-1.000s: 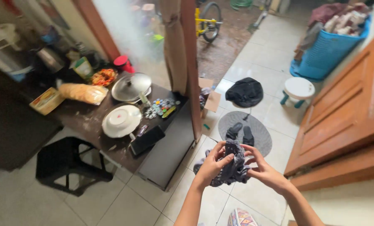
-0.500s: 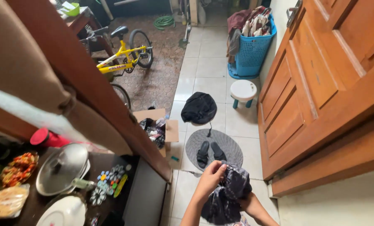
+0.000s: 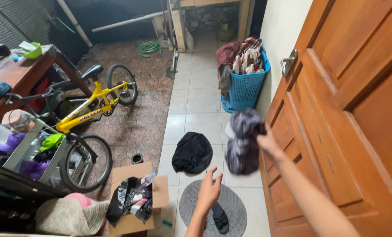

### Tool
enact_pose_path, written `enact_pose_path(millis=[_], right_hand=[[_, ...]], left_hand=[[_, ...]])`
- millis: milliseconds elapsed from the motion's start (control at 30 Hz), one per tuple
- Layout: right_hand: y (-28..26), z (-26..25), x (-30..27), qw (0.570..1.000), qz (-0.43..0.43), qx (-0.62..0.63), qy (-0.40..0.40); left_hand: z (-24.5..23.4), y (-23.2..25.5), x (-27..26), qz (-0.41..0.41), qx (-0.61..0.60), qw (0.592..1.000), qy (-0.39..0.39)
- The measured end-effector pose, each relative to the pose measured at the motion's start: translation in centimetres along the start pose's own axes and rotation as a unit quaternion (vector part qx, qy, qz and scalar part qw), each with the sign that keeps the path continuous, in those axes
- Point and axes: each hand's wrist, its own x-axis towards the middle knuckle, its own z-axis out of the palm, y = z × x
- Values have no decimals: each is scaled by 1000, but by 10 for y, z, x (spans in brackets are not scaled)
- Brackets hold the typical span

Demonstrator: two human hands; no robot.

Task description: The person tidies a bedroom by picking up a cloth from the bed and moving it to another room. They then return to the bedroom, organize various items on a dresser including a checkered cloth, books, and a smartwatch, and wipe the dresser surface with a tissue. Finally, they adjust a small fan on the floor.

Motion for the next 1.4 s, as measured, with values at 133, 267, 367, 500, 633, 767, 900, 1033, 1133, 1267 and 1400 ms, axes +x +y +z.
enact_pose_path(millis=[133, 267, 367, 500, 633, 767, 900, 1033, 1133, 1267, 1400], right_hand=[[-128, 0, 138, 990, -82, 116, 17], [-164, 46, 88, 995, -85, -26, 45], [-88, 57, 22, 998, 27, 19, -49], [12, 40, -69, 966, 149, -121, -176], [84, 0, -151, 960, 244, -82, -112], [143, -40, -212, 980, 199, 22, -9], [115, -45, -293, 983, 156, 33, 91], [82, -27, -381, 980, 114, 62, 149], [75, -19, -441, 972, 75, 91, 204], [63, -23, -526, 960, 62, 94, 258], [42, -44, -619, 945, 40, 100, 310]], left_hand=[[-9, 42, 33, 21, -62, 998, -23], [-6, 30, 49, -24, -53, 997, -45], [4, 13, 53, -43, -74, 995, -55], [19, -4, 62, -53, -120, 987, -96], [37, 1, 36, -25, -100, 986, -130], [58, -2, -7, -38, -139, 973, -180], [66, 1, -76, 8, -116, 961, -252], [65, 4, -157, 76, -133, 938, -311], [64, 14, -213, 118, -118, 918, -359], [82, 16, -283, 140, -96, 904, -393], [96, 47, -367, 157, -93, 869, -460]])
